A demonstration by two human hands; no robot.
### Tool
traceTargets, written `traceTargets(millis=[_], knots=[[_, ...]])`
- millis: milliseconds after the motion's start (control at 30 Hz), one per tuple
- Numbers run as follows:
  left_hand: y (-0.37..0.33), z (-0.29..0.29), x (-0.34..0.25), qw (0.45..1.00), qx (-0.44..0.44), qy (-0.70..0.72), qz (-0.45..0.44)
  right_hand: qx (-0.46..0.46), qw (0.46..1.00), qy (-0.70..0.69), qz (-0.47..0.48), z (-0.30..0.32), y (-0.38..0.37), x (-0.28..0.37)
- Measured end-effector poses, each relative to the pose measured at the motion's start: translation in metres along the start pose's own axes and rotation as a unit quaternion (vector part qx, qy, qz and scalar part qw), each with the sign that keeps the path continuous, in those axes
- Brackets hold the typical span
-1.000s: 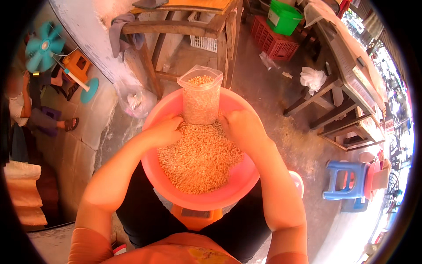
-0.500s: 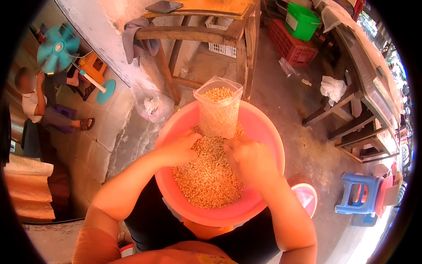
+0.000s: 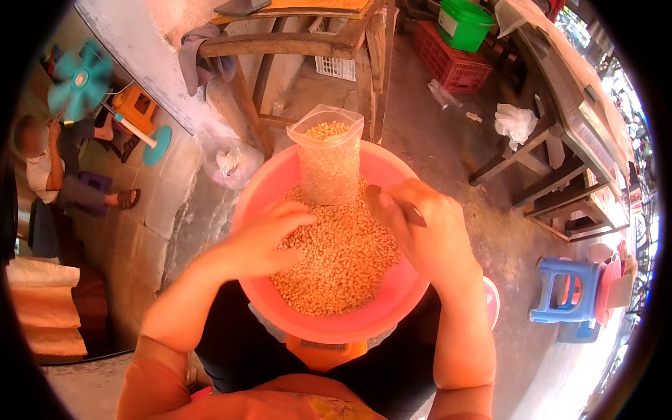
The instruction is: The person scoops peanuts from a large pink bowl into a plastic bag using a wooden spoon.
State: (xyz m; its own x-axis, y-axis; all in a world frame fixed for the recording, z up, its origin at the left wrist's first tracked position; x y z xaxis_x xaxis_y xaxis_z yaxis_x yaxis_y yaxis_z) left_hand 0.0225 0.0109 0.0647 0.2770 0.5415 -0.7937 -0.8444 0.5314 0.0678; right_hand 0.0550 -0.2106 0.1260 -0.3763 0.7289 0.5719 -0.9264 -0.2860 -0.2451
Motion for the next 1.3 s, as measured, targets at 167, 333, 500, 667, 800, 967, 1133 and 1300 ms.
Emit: traceTargets(millis=[167,333,500,667,800,967,1133,1300], knots=[[0.012,-0.073,-0.053,0.955,0.155,-0.167,-0.191,0.041,0.983,0.178,-0.025,-0.009,-0.001,-0.019],[0.011,-0.099,-0.046,0.915,0.183,-0.217,-0.288,0.133,0.964,0.221,-0.062,-0.023,0.002,-0.036],[-0.005,-0.129,-0.034,0.893,0.169,-0.293,-0.297,0.206,0.960,0.171,-0.078,-0.030,0.000,-0.038],[-0.016,-0.136,-0.031,0.904,0.196,-0.277,-0.262,0.235,0.956,0.127,-0.116,-0.045,0.002,-0.036],[-0.018,-0.125,-0.032,0.901,0.217,-0.281,-0.248,0.201,0.970,0.117,-0.068,-0.047,0.004,-0.024],[-0.014,-0.077,-0.026,0.931,0.154,-0.249,-0.220,0.176,0.978,0.103,-0.033,-0.046,0.003,-0.012],[-0.006,-0.039,-0.016,0.962,0.101,-0.178,-0.183,0.127,0.991,0.048,-0.007,-0.035,0.007,0.008],[-0.001,-0.001,0.000,0.990,0.034,-0.095,-0.097,0.096,0.975,-0.195,0.047,-0.032,0.001,0.005]])
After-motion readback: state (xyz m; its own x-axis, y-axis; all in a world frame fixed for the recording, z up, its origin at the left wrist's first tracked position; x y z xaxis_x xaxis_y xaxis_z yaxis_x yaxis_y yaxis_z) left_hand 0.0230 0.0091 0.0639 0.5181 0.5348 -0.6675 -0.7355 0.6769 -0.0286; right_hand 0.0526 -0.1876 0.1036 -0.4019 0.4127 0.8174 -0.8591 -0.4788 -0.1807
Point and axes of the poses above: each hand's wrist, its own y-axis away from the middle knuckle, its own z-axis out of the back of the hand, x = y × z, the point moved 4 cm from there along -y, towards the middle knuckle, and after that the axes turned 8 degrees about y, right-handed, at the moved point
